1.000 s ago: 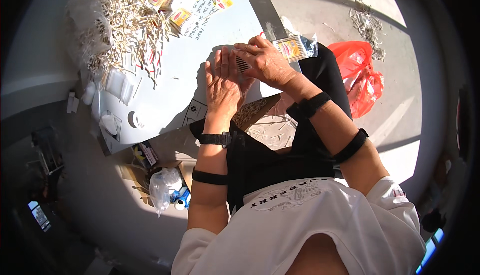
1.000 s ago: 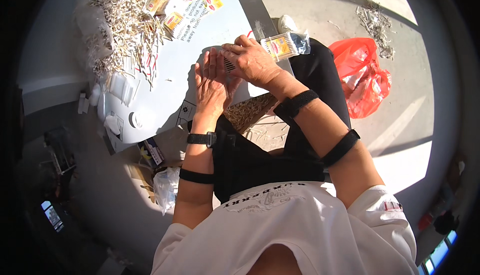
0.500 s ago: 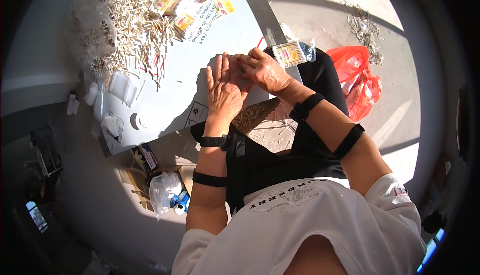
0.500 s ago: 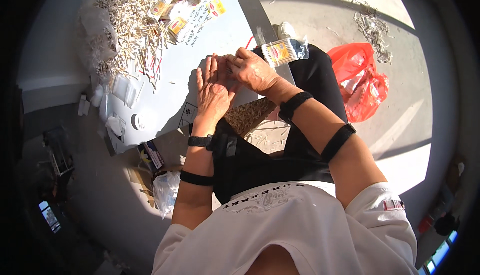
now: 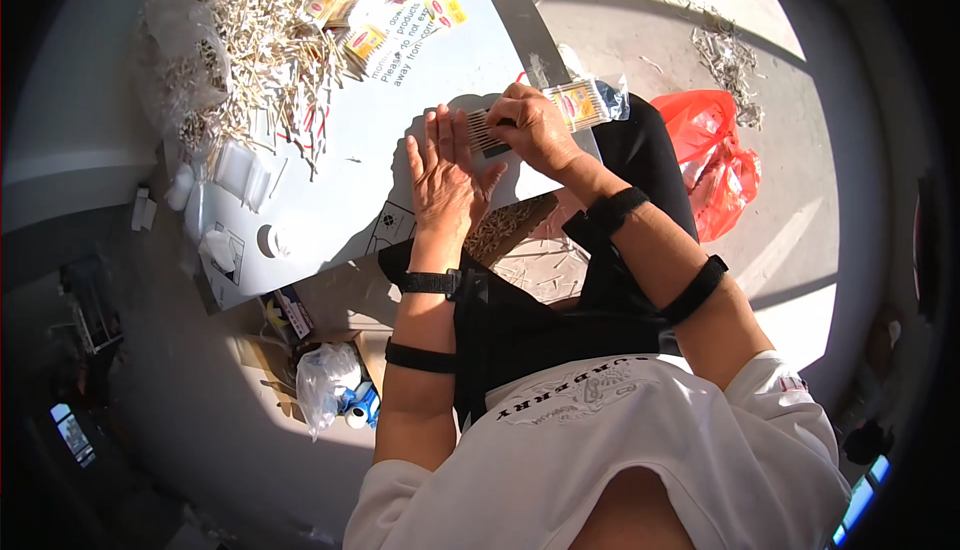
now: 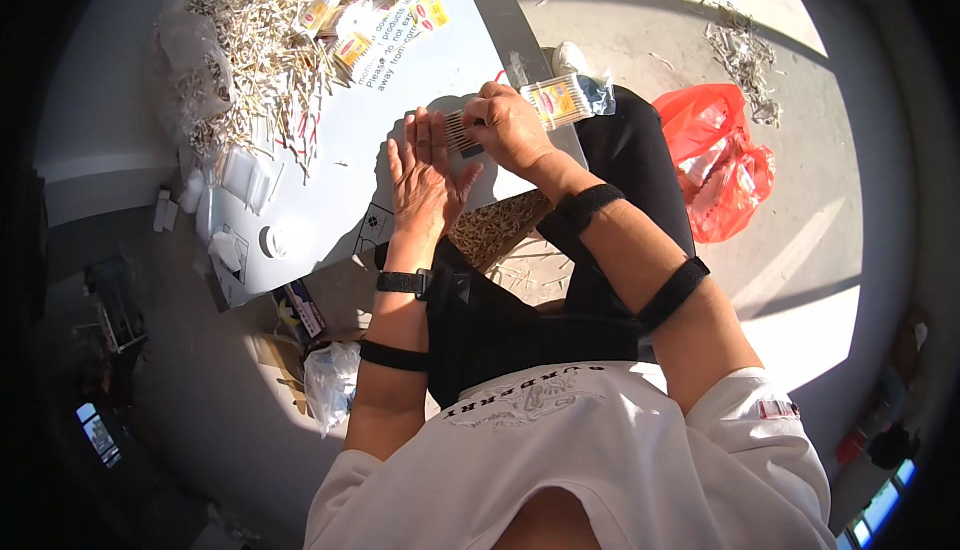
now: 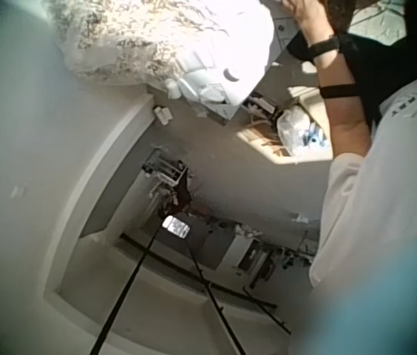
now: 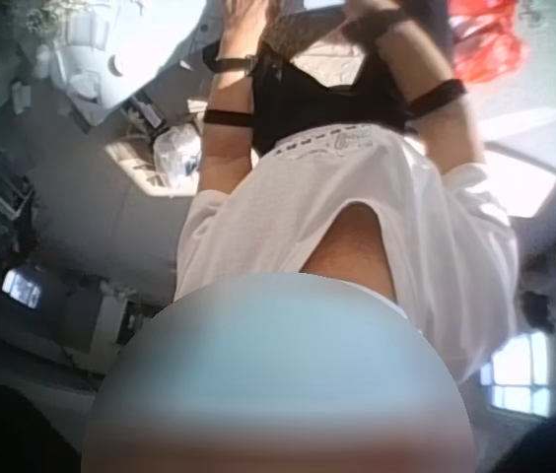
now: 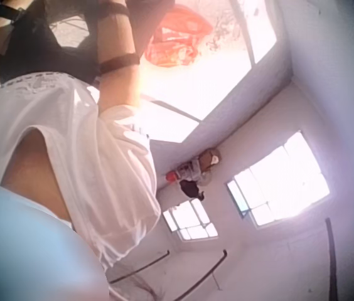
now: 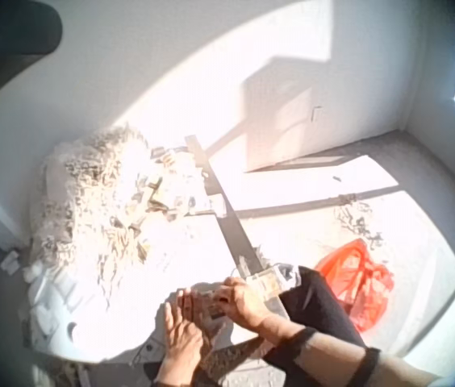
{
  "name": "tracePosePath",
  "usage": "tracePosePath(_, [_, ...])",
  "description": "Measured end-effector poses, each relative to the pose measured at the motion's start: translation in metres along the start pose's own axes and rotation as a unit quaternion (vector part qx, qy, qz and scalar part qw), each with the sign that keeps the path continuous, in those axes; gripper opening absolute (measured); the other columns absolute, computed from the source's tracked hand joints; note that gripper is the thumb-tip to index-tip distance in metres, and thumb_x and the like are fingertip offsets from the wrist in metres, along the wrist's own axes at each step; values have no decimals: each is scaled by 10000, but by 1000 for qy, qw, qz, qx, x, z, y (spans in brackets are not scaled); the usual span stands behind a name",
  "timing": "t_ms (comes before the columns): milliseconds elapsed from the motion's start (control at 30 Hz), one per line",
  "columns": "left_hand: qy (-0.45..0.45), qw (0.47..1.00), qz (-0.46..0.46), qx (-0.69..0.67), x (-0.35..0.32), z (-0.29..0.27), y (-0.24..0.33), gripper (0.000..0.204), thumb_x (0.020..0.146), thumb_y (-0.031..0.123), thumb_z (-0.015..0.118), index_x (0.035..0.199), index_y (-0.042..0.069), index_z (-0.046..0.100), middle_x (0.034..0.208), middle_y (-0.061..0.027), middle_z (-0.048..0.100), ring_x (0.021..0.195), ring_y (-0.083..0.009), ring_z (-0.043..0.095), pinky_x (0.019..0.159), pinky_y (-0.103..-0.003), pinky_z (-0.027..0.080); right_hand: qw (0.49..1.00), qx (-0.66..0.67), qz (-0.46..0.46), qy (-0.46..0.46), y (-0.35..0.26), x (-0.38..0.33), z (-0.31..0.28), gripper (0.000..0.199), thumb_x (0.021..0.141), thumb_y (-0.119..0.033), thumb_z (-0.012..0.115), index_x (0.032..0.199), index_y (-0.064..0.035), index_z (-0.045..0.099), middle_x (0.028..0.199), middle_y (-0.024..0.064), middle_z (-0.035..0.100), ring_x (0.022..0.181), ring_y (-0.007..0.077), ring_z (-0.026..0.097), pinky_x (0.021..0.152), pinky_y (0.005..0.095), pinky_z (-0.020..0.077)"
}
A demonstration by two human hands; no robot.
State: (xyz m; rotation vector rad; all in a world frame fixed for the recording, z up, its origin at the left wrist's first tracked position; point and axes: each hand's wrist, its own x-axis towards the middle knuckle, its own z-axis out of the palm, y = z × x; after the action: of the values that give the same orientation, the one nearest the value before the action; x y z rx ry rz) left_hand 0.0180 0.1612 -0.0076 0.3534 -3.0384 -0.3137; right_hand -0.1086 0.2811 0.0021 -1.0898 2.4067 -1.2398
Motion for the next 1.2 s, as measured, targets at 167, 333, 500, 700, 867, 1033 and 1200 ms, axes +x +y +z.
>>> tracePosePath(167, [-3,1000,-9,-25,-3,2,-4,827,927,519,495,1525,57,161,1586,-161,158,1477,-297,117,1174,-534,62,983,-95,120,-100,-21,29,-5,89,736,-70,600,742,-90,687,741,169,673,752,348,676,672,416,537])
tracePosePath(333, [20,999,-4,-32,0,-1,2,811,904,473,569,1501,33,239,1565,-174,216,1466,-302,166,1167,-539,101,986,-119,-40,-111,0,38,-11,73,755,-70,607,746,-45,676,752,179,666,748,343,668,666,402,530])
tracePosePath(500, [32,999,-2,-33,-2,0,1,804,902,459,580,1497,32,247,1559,-174,230,1460,-305,183,1165,-544,112,990,-1,-17,-141,6,32,-13,94,717,-60,683,771,1,636,734,161,651,718,296,660,649,365,512])
tracePosePath(700, [12,1000,-5,-18,-1,-1,2,809,943,544,445,1514,33,184,1576,-171,181,1472,-306,136,1169,-550,77,990,-21,-32,-132,8,31,-16,132,703,-56,702,785,2,616,758,146,644,721,277,645,643,359,502])
tracePosePath(867, [7,1000,-10,-11,-1,-1,1,797,947,525,456,1517,42,182,1580,-168,168,1474,-299,130,1171,-544,67,989,-9,-19,-148,7,33,-16,124,692,-84,717,789,-20,673,752,153,671,721,305,660,669,355,519])
tracePosePath(1033, [-5,1000,-17,-17,0,-2,3,793,947,504,470,1524,56,163,1586,-160,153,1478,-293,113,1173,-536,59,981,-50,91,-166,-10,46,-15,122,675,-74,719,789,-43,689,785,160,687,765,322,676,704,383,529])
tracePosePath(1200, [-12,1000,-22,-5,1,-3,4,804,943,494,483,1528,58,146,1588,-159,148,1479,-293,111,1172,-536,62,960,-141,152,-191,-19,59,-10,279,685,-46,710,963,-41,698,912,189,701,846,332,686,776,385,543])
